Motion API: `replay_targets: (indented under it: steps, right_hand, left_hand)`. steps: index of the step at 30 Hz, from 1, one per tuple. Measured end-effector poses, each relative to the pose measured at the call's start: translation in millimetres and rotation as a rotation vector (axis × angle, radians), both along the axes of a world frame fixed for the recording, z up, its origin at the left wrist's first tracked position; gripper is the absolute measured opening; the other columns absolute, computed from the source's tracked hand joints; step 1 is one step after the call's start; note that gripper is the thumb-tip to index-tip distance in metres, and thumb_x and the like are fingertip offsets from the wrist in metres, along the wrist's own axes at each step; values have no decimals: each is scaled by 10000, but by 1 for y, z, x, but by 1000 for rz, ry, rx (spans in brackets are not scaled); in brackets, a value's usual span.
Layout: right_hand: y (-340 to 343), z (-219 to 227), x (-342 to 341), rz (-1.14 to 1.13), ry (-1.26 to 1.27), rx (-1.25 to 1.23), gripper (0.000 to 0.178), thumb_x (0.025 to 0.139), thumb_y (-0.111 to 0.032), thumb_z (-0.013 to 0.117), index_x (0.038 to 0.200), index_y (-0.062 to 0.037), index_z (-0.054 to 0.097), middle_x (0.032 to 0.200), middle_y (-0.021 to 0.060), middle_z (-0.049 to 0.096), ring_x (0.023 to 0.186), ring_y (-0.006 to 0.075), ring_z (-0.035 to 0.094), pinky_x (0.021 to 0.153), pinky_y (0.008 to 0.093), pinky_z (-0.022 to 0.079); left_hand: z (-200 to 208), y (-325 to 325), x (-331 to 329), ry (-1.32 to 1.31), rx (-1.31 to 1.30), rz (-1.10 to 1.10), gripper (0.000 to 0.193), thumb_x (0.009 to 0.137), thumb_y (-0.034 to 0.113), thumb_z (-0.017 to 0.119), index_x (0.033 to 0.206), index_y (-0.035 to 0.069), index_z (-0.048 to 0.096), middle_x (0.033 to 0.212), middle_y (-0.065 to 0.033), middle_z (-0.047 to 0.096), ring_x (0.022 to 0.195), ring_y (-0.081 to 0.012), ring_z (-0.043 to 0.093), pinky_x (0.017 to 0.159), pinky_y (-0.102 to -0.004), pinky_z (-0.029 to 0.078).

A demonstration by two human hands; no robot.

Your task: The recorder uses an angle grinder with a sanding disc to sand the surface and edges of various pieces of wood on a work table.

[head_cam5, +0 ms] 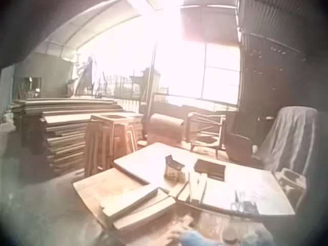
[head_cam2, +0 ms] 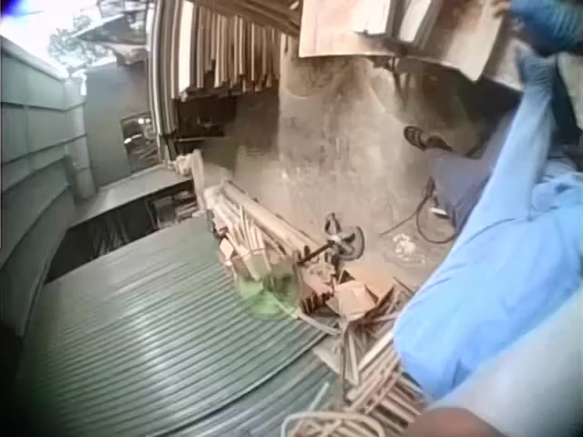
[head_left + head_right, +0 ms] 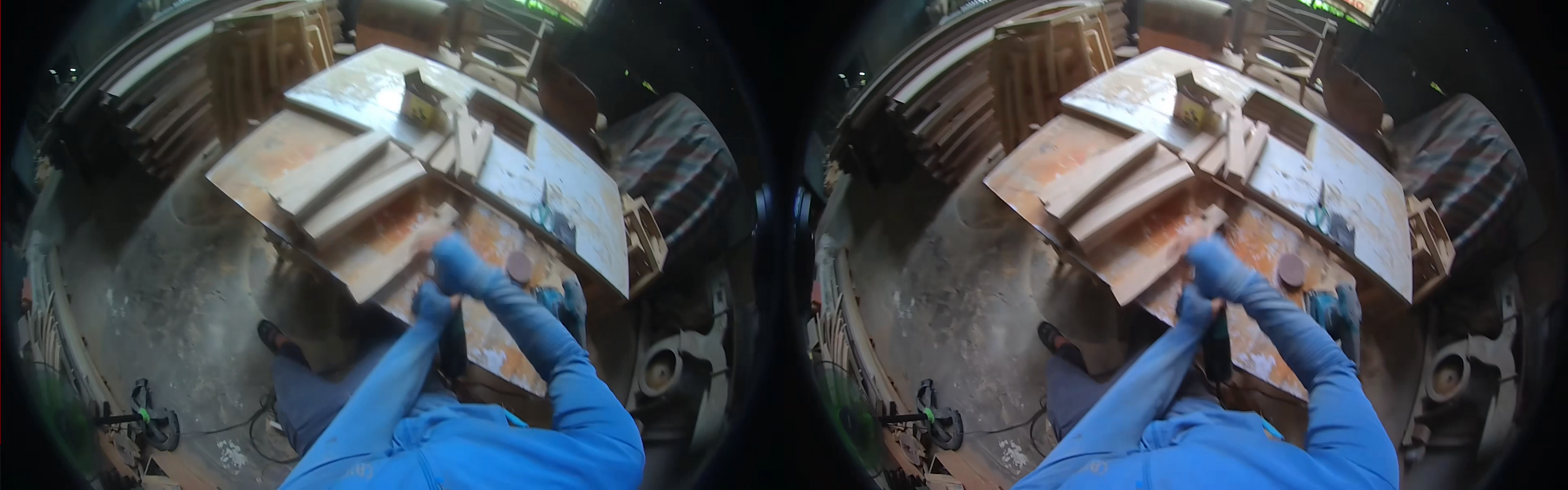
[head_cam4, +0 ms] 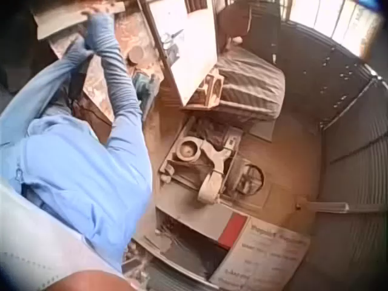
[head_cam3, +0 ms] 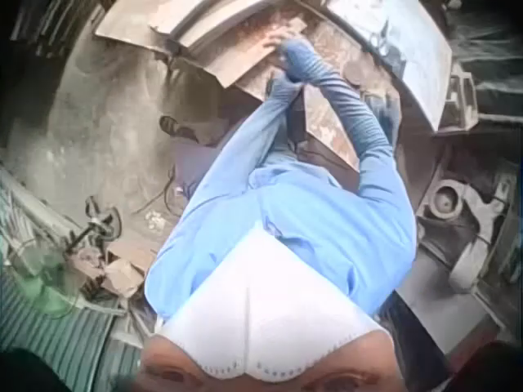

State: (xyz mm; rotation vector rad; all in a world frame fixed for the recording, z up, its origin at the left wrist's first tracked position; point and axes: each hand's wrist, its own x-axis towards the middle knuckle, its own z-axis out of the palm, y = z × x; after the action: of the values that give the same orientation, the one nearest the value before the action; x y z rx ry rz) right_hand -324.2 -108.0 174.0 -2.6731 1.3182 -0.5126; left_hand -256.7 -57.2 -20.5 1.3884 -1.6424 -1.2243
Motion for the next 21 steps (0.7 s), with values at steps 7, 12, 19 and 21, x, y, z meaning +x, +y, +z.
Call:
replay_targets:
  steps: [7,12,19,21]
  right_hand:
    - [19,59,39,-127,-823,893,546,936,-235,711,1412,-78,495,1095,196,703,933,238,709,792,344,567]
    - [-3,30,-38,-515,-686,294,562,927,-270,726,1350,37,519,990,188,713,905,191,701,759,298,565]
    - [67,-45,-95,-798,-884,1037,492,1006,-442,577,985,40,669,770,116,679,587,169,657,558,295,545]
    - [72,-49,-91,-614,-851,1023,430,1029,-399,547,966,10,663,779,99,680,602,154,657,603,272,532]
  left_hand:
    - [42,-4,21,110,-39,96,771,592,336,942,1182,7,569,1119,-181,681,1050,-319,659,902,-421,530]
    - [49,0,21,82,99,130,789,561,327,954,1169,5,568,1093,-175,690,998,-288,677,905,-413,534]
    - [55,3,20,48,142,134,806,561,309,958,1195,13,558,1084,-177,688,993,-287,674,905,-404,532]
    - [64,0,23,188,143,90,799,580,283,954,1203,-5,545,1075,-176,698,964,-269,685,887,-392,547]
